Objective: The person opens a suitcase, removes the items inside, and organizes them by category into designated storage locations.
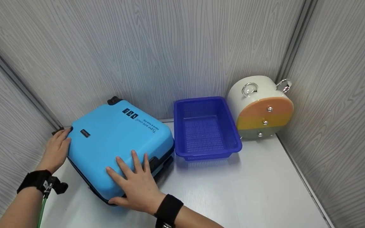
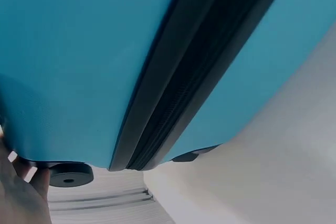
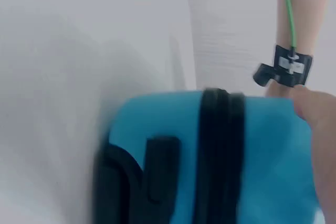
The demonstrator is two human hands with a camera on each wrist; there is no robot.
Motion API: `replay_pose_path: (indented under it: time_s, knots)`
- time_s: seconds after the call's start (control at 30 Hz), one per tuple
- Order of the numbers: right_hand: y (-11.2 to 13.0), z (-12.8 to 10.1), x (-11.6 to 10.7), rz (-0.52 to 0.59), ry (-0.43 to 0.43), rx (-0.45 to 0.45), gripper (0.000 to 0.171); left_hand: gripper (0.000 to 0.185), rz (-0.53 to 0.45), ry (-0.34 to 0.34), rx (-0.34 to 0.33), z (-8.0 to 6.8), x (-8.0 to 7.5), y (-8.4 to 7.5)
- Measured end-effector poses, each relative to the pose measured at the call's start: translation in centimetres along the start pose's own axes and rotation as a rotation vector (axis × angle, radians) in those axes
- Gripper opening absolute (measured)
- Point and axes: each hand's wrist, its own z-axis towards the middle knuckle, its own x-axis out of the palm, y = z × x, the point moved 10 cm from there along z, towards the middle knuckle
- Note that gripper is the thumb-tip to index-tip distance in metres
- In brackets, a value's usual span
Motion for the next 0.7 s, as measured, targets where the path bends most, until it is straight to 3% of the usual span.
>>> replay_pose_path:
  time_s: [0.2,0.47,0.7]
  knots:
    - [-0.9,0.2,0.2,-0.015,-0.073,0.022,0.09,0.056,0.038,-0.029,-0.003,-0.5,-0.3,-0.3]
    - [-5.1,-0.2,-0.8,0.054,-0.008,-0.031,0.085,0.057,0.114,-0.134,0.066,-1.8,-0.2,-2.1]
    - [-10.0,-0.7,-1.9,0.199,0.078,0.017,0.083,0.072,0.186,-0.08,0.085,-3.5,1.0,-3.1]
